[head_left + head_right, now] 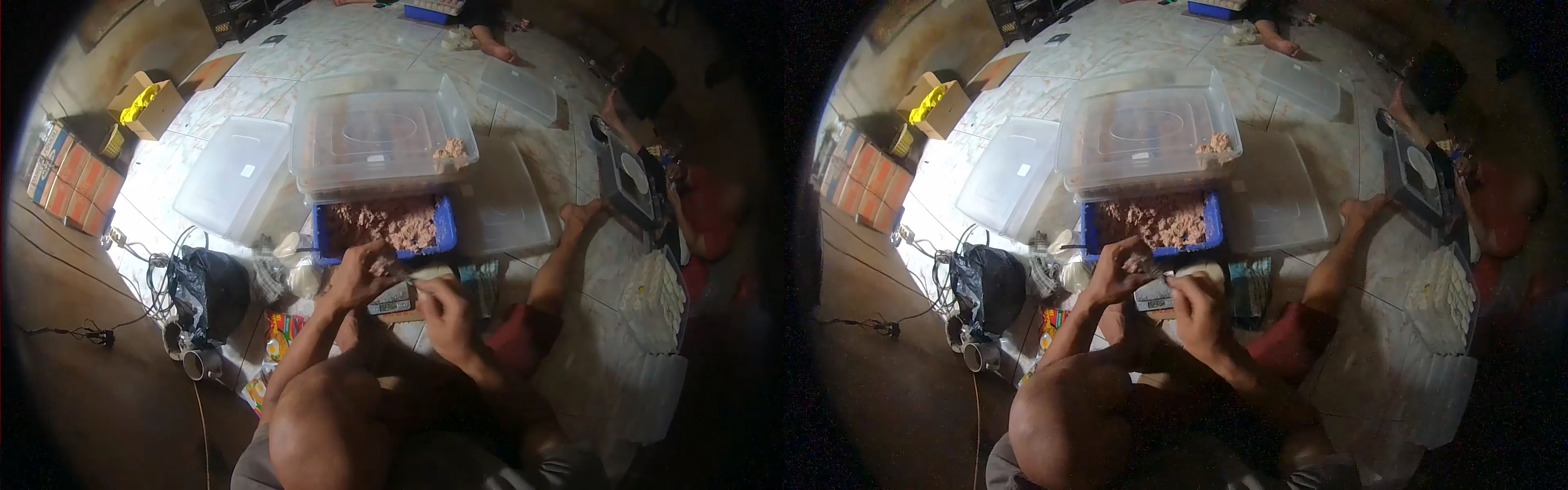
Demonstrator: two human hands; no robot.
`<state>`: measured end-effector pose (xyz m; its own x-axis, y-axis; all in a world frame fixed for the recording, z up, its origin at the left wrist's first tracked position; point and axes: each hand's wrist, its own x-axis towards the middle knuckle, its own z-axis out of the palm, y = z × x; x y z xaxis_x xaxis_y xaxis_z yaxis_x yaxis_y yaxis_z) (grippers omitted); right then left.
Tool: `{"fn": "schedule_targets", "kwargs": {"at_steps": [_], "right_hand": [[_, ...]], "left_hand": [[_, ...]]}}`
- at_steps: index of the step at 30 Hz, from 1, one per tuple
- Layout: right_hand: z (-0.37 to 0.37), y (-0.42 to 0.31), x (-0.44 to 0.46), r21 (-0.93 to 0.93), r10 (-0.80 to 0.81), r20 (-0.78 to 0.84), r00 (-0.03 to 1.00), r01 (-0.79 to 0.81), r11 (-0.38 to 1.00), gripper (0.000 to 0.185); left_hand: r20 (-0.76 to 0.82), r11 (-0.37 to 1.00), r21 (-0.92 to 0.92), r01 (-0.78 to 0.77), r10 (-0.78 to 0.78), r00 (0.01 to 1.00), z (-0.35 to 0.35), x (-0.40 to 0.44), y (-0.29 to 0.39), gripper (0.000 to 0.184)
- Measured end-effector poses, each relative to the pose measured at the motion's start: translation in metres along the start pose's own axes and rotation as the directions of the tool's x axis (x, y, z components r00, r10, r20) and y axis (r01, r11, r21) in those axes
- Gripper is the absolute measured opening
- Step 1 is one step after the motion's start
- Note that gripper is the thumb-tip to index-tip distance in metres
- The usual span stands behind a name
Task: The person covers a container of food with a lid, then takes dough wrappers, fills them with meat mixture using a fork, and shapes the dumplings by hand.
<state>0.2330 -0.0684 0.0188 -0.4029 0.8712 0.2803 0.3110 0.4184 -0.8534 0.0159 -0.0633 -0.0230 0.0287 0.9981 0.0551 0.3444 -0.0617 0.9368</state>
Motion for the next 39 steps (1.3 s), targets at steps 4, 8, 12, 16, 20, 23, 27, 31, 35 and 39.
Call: {"fn": "schedule_targets", "kwargs": {"at_steps": [4,8,12,16,20,23,27,31,35,39], "right_hand": [[-0.012,-0.010,0.006,-0.036,-0.083,-0.008,0.996,0.083,0.996,0.015],[0.000,0.007,0.000,0.002,-0.015,0.034,0.999,0.015,1.000,0.014],[-0.013,-0.007,0.006,-0.002,-0.035,-0.085,0.996,0.035,0.999,0.014],[-0.002,0.003,0.008,0.018,-0.006,0.027,1.000,0.006,1.000,0.012],[-0.015,0.007,0.011,-0.023,-0.130,-0.149,0.980,0.128,0.992,0.014],[-0.026,0.017,0.017,0.093,0.066,0.066,0.996,-0.071,0.993,0.016],[-0.072,0.019,0.016,0.193,0.158,-0.080,0.984,-0.141,0.971,0.013],[-0.089,0.040,0.007,0.294,0.244,-0.042,0.969,-0.221,0.930,0.013],[-0.104,0.049,-0.005,0.291,0.273,-0.026,0.962,-0.254,0.922,0.015],[-0.130,0.045,-0.017,0.211,0.277,-0.071,0.958,-0.257,0.943,0.014]], "left_hand": [[-0.115,0.950,-0.275,-0.147,0.119,0.986,0.001,0.002,0.024,0.041],[0.023,0.995,0.097,-0.035,0.033,0.999,-0.001,0.010,0.003,0.038],[-0.105,0.979,-0.155,-0.130,0.115,0.988,-0.007,0.000,0.022,0.035],[-0.078,0.986,-0.093,-0.135,0.128,0.989,0.003,0.011,0.012,0.037],[-0.025,0.964,-0.138,-0.228,0.226,0.974,-0.002,0.014,0.016,0.046],[0.157,0.976,-0.216,0.043,-0.009,0.987,-0.008,0.024,0.040,0.066],[0.176,0.986,0.064,-0.151,0.138,0.975,-0.038,0.062,0.070,0.066],[0.102,0.670,0.606,-0.429,0.468,0.878,-0.051,0.167,0.082,0.027],[0.068,0.810,0.549,-0.209,0.206,0.976,-0.048,0.250,0.057,0.030],[0.187,0.599,0.739,-0.308,0.256,0.948,-0.031,0.303,0.003,0.035]]}}
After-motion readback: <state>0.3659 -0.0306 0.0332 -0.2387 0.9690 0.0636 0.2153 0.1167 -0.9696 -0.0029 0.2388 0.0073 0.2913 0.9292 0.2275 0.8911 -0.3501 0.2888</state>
